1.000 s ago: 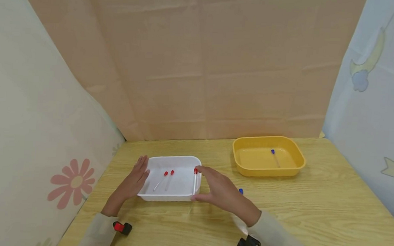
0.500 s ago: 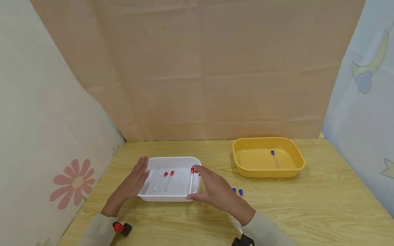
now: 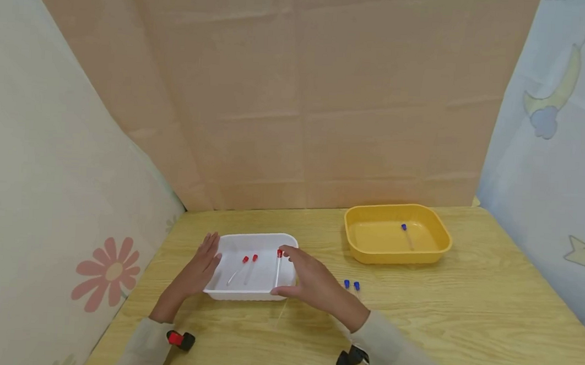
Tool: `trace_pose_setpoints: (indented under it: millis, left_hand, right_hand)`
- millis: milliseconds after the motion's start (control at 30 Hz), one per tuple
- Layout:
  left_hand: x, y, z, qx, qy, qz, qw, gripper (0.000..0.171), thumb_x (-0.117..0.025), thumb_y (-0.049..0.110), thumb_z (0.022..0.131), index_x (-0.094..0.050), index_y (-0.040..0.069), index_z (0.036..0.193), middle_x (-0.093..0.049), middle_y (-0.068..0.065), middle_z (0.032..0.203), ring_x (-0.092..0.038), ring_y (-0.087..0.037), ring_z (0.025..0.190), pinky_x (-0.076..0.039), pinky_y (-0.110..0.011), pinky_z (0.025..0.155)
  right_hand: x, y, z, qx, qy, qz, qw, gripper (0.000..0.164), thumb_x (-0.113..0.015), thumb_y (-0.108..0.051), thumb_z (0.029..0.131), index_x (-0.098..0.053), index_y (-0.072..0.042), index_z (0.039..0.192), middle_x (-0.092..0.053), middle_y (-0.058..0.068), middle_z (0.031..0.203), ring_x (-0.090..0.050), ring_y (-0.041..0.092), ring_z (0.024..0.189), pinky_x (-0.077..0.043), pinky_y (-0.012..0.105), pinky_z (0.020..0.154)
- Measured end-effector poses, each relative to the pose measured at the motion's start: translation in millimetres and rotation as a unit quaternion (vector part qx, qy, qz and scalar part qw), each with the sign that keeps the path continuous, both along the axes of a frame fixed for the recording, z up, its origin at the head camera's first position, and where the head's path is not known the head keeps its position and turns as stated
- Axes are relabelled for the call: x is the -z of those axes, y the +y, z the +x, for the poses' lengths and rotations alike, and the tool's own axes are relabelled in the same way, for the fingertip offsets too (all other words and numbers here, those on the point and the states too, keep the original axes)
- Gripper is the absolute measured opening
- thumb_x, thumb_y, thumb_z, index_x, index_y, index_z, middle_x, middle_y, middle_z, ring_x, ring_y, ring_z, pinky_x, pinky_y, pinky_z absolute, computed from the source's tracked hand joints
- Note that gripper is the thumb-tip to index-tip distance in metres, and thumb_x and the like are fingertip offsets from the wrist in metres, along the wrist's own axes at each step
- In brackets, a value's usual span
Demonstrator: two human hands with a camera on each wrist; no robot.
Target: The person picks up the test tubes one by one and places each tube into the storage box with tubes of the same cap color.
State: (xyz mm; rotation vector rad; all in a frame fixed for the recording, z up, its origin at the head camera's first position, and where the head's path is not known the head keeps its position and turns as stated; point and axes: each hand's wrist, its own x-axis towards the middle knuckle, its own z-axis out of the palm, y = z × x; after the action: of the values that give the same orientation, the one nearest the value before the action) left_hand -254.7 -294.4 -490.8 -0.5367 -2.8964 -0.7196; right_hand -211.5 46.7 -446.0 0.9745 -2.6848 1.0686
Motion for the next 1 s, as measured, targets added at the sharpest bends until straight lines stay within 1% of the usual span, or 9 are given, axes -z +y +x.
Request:
trace_pose_setpoints:
  millis: [133, 267, 600, 767, 900, 1000]
  left_hand:
    - [0.4, 0, 0.3, 0.001, 0.001, 0.0, 1.0, 0.06, -0.032, 0.027, 0.113, -0.013, -0.009, 0.158, -0.007, -0.021, 0.167, 0.001, -0.036, 0.155, -0.011, -0.057, 0.122]
    - [1.3, 0, 0.0, 0.0, 0.008, -0.003, 1.0, 0.06, -0.03, 0.028, 0.113, -0.014, -0.01, 0.157, -0.007, -0.021, 0.167, 0.0, -0.037, 0.155, -0.011, -0.058, 0.122]
    - [0.4, 1, 0.1, 0.0, 0.005, -0.004, 1.0, 0.062, -0.03, 0.03, 0.113, -0.013, -0.01, 0.157, -0.007, -0.021, 0.167, -0.003, -0.04, 0.155, -0.01, -0.056, 0.122]
    - [0.4, 1, -0.2, 0.001, 0.003, -0.005, 1.0, 0.062, -0.03, 0.031, 0.113, -0.013, -0.01, 0.157, -0.007, -0.021, 0.168, -0.001, -0.039, 0.155, -0.011, -0.057, 0.122]
    - [0.7, 1, -0.4, -0.002, 0.0, -0.002, 1.0, 0.062, -0.03, 0.03, 0.113, -0.012, -0.009, 0.158, -0.006, -0.02, 0.168, 0.001, -0.037, 0.155, -0.01, -0.056, 0.123]
    - [0.9, 1, -0.4, -0.004, 0.0, -0.002, 1.0, 0.062, -0.031, 0.029, 0.113, -0.013, -0.009, 0.158, -0.006, -0.02, 0.168, 0.0, -0.037, 0.155, -0.01, -0.056, 0.123]
  right_hand:
    - [2.3, -4, -1.3, 0.0, -0.001, -0.008, 1.0, 0.095, -0.082, -0.054, 0.079, -0.044, -0.005, 0.15, -0.058, 0.006, 0.143, -0.064, 0.024, 0.117, -0.053, 0.043, 0.097]
    - [1.3, -9, -2.5, 0.003, 0.005, -0.017, 1.0, 0.093, -0.084, -0.052, 0.079, -0.046, -0.003, 0.148, -0.06, 0.006, 0.14, -0.065, 0.023, 0.114, -0.054, 0.043, 0.095]
    - [1.8, -19, -6.6, 0.024, -0.021, -0.025, 0.999, 0.091, -0.087, -0.047, 0.077, -0.049, -0.005, 0.147, -0.062, 0.005, 0.138, -0.064, 0.024, 0.115, -0.054, 0.044, 0.096]
    - [3.8, -21, -9.0, 0.024, -0.037, -0.032, 0.999, 0.091, -0.088, -0.045, 0.076, -0.048, -0.004, 0.147, -0.061, 0.008, 0.138, -0.064, 0.031, 0.117, -0.053, 0.046, 0.096]
    - [6.4, -23, -11.6, 0.024, -0.044, -0.029, 0.998, 0.093, -0.087, -0.048, 0.077, -0.047, -0.005, 0.148, -0.06, 0.008, 0.14, -0.063, 0.033, 0.119, -0.054, 0.047, 0.096]
    - [7.6, -25, -13.5, 0.024, -0.045, -0.025, 0.998, 0.094, -0.085, -0.052, 0.077, -0.046, -0.006, 0.149, -0.059, 0.009, 0.141, -0.063, 0.033, 0.119, -0.054, 0.046, 0.095]
